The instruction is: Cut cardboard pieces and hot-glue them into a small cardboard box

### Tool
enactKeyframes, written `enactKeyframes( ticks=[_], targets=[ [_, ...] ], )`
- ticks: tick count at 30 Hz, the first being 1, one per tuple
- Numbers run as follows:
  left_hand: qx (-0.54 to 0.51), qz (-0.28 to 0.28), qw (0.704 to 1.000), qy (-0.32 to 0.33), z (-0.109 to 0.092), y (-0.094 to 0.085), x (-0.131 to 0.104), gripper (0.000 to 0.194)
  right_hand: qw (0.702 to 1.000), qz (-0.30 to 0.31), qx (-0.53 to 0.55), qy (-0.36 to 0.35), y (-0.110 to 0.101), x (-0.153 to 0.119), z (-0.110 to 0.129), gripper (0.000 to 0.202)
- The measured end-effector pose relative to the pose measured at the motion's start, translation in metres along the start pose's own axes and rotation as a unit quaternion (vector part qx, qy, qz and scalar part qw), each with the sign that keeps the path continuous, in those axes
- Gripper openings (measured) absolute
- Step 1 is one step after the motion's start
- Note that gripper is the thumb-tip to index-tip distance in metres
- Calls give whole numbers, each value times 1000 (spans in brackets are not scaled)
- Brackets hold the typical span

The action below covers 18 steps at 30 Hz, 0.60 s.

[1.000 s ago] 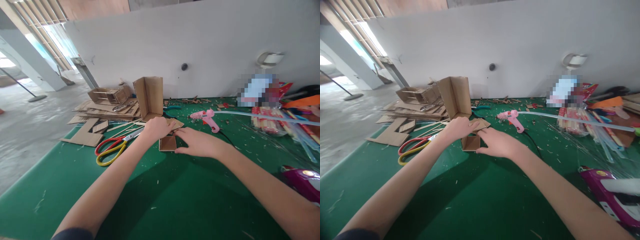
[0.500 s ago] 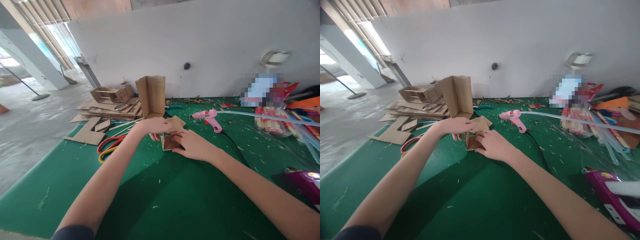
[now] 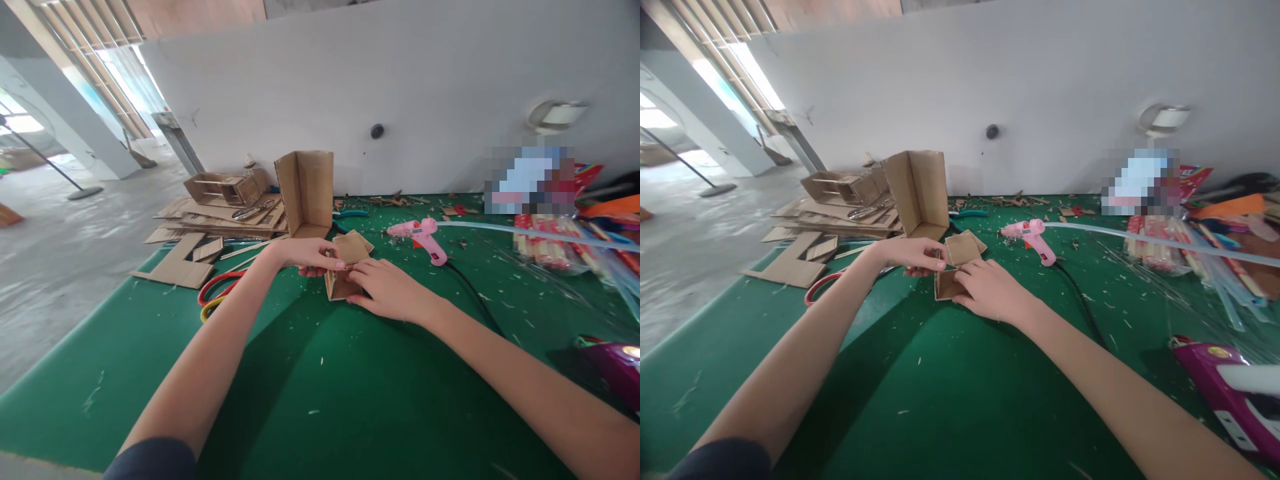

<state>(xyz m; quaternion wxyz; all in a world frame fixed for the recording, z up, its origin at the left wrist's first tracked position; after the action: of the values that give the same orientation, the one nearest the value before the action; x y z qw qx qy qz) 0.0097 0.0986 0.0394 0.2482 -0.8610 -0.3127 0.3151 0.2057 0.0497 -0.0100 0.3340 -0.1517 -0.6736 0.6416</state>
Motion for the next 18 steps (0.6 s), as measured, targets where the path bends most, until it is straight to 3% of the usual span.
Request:
enactKeyframes(
  ticks=[18],
  targets=[
    [-40, 17, 999, -11, 6, 1, 2, 38, 1000, -2, -18, 10, -1, -1, 2, 30]
  ],
)
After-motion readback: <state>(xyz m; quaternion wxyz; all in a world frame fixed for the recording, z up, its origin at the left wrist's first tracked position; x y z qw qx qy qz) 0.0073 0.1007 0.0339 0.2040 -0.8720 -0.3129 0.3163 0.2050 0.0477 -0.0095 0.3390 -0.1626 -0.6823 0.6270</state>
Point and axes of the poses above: each hand's wrist, its own x-axis towards the middle knuckle, its own y-axis out of the palm, z = x × y, the point moved 1 cm from there along x, towards the middle knuckle, and after that the axes turned 7 degrees about -z, right-handed, at the moved point
